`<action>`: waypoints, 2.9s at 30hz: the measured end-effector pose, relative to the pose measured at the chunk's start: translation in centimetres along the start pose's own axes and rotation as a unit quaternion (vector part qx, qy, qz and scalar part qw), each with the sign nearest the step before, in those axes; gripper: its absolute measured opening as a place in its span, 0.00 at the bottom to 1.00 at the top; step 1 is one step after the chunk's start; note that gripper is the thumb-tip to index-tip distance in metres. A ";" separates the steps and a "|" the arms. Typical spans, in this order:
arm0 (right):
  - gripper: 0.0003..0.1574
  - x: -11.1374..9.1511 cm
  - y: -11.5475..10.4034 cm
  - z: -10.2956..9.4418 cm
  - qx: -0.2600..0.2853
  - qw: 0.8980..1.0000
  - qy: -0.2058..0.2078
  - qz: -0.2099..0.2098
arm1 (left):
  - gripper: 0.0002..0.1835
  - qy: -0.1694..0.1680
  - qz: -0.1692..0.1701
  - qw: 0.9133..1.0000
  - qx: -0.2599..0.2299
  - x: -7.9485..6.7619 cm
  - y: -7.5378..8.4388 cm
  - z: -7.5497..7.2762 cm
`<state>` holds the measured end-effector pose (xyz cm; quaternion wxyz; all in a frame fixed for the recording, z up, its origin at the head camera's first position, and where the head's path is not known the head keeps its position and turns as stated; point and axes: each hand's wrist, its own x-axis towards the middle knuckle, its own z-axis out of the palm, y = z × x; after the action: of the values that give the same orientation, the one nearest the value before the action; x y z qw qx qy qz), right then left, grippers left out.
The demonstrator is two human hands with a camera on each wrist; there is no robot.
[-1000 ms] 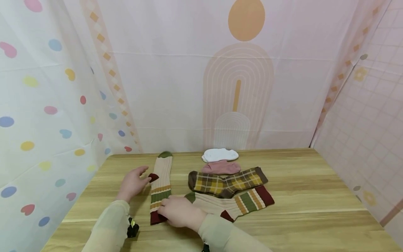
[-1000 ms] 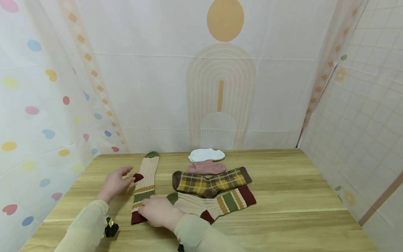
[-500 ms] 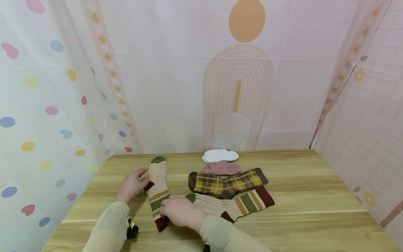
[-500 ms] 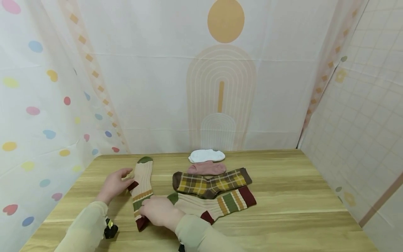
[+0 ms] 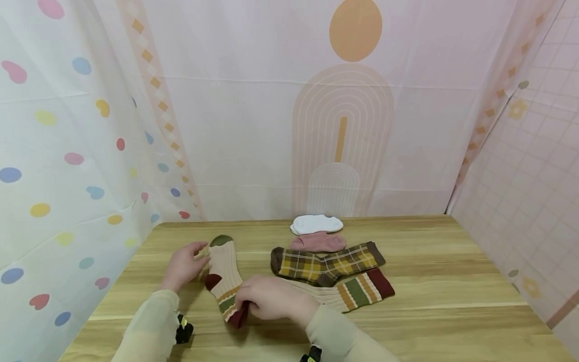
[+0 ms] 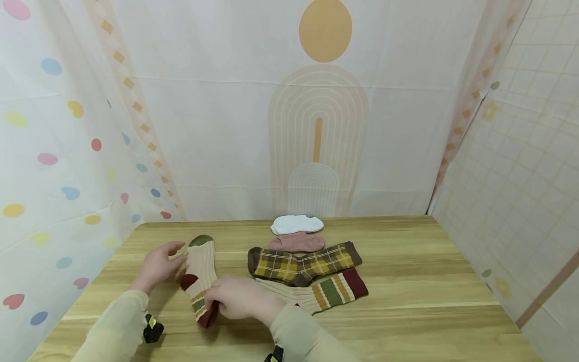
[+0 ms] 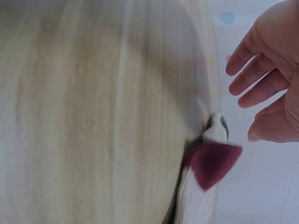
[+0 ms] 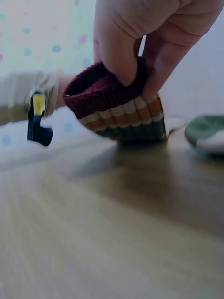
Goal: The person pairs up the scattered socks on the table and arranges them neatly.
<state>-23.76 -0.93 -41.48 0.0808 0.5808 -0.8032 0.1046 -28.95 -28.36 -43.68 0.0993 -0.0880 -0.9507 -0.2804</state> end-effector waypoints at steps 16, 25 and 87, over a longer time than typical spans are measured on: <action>0.17 -3.4 1.9 -2.9 0.102 0.994 0.029 -0.027 | 0.25 -0.034 -0.015 0.999 0.001 1.6 1.1 0.2; 0.16 -4.1 2.6 -3.0 0.121 0.992 0.017 -0.026 | 0.23 -0.033 -0.033 0.999 0.004 2.6 0.5 1.1; 0.23 -19.4 9.6 -9.7 0.255 0.942 0.174 0.132 | 0.11 -0.075 -0.072 0.906 -0.411 -0.7 12.3 0.4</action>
<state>-26.72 22.25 -37.66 0.0534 0.4432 -0.7926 0.4153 -25.61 -18.08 -37.85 -0.0381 -0.0730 -0.7595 -0.6453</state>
